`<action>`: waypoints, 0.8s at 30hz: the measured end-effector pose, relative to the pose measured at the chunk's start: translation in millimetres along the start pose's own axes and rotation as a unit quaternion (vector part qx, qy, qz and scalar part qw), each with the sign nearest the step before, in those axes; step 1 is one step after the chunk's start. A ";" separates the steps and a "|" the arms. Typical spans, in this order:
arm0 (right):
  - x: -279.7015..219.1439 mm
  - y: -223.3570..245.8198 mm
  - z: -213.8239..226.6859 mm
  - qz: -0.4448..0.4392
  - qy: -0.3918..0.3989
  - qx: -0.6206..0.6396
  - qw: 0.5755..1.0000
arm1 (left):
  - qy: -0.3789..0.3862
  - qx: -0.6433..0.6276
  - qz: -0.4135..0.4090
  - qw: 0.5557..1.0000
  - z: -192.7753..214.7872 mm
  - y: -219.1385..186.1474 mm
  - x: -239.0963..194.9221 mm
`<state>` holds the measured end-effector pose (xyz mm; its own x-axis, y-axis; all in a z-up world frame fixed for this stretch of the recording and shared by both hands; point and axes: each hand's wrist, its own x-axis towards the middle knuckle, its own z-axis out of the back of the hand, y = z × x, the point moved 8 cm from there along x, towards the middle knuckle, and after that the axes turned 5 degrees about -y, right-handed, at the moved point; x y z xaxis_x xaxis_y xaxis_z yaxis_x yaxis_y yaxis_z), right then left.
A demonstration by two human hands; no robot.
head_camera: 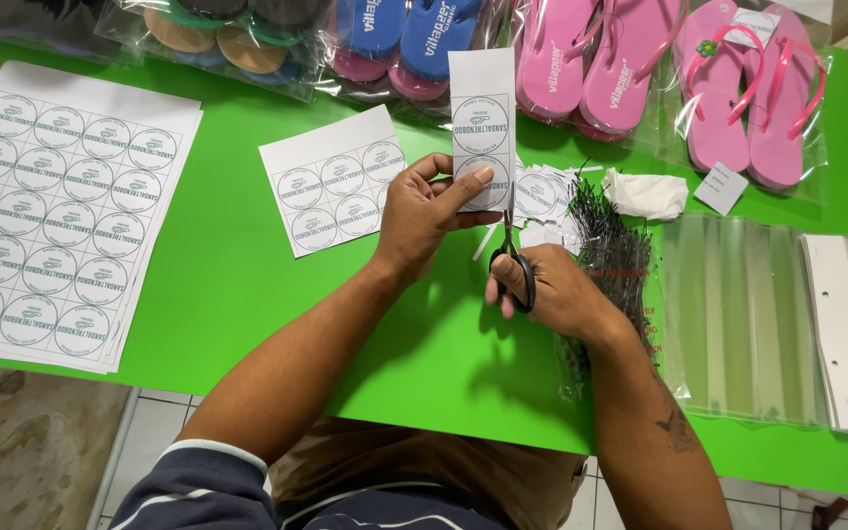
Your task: Cutting circular labels from a printed sheet using scissors on a green workbench.
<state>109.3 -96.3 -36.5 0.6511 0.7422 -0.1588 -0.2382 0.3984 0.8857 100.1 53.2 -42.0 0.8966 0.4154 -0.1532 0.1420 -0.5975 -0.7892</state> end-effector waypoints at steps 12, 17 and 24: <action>-0.3 0.2 0.8 -0.007 -0.002 0.003 1.000 | 0.008 0.001 -0.002 1.000 -3.1 -4.8 -2.2; -0.1 -2.4 0.5 -0.003 -0.007 0.007 1.000 | 0.001 -0.003 0.000 1.000 -1.4 -3.0 -1.2; 1.1 -2.8 0.5 0.004 -0.012 0.014 1.000 | -0.002 -0.004 0.001 1.000 -2.2 -5.8 -2.5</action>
